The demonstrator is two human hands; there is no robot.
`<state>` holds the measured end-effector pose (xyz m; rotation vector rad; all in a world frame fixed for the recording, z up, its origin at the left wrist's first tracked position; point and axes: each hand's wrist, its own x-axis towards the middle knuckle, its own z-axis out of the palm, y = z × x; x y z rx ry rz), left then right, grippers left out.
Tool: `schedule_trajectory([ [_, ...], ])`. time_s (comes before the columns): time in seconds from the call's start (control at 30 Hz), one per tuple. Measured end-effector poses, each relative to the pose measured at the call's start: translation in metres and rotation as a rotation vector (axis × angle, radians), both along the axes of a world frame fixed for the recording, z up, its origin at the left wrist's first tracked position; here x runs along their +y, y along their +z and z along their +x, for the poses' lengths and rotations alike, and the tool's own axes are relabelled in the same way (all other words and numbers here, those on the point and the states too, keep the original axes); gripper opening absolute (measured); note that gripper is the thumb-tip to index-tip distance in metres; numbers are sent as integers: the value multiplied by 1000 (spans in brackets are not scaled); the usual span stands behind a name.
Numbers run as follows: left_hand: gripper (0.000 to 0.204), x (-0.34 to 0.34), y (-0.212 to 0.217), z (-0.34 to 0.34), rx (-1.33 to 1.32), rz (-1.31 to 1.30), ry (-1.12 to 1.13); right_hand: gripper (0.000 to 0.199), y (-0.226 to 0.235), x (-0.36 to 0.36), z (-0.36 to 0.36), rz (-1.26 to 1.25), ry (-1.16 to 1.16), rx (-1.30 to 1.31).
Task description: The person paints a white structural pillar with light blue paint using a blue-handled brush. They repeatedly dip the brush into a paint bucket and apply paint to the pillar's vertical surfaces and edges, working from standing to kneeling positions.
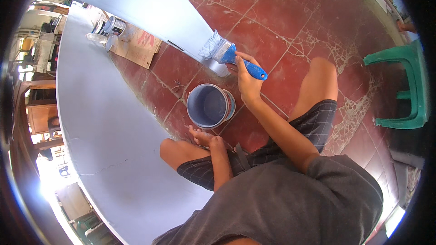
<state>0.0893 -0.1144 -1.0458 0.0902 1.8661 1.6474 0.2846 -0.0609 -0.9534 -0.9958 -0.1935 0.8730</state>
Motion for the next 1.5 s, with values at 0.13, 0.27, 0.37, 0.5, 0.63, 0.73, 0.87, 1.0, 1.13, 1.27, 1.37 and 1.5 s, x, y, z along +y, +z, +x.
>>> schedule_trajectory([
  [0.13, 62, -1, 22, 8, -9, -121, -3, 29, -21, 2, 3, -16, 19, 26],
  [0.27, 64, -4, 2, -8, 12, -105, 26, 28, -35, 2, -1, -17, 16, 38],
  [0.37, 61, -5, -24, -27, 53, -102, 40, 26, -41, 3, -1, -51, 10, 53],
  [0.5, 72, -6, -14, -21, 56, -133, 7, 23, -55, 5, 1, -97, -7, 64],
  [0.63, 79, -5, -10, -22, 57, -135, 20, 21, -62, 7, 0, -109, -11, 41],
  [0.73, 81, -7, -2, -18, 41, -162, -15, 20, -67, 9, -1, -128, -18, 31],
  [0.87, 78, -8, -13, -24, 28, -115, -39, 20, -89, 13, 0, -160, -3, 27],
  [1.0, 62, -9, -18, -27, -21, -98, -12, 20, -106, 18, -3, -161, -32, -3],
  [1.13, 64, -16, -15, -23, -25, -103, -56, 18, -115, 21, -5, -177, -37, -14],
  [1.27, 68, -16, 11, -8, -67, -147, -62, 15, -146, 30, -4, -260, -78, -129],
  [1.37, 69, -17, 8, -13, -69, -126, -74, 14, -158, 37, 5, -355, -123, -252],
  [1.5, 67, -10, 21, -3, -52, -70, -65, 15, -132, 40, 18, -456, -60, -166],
])
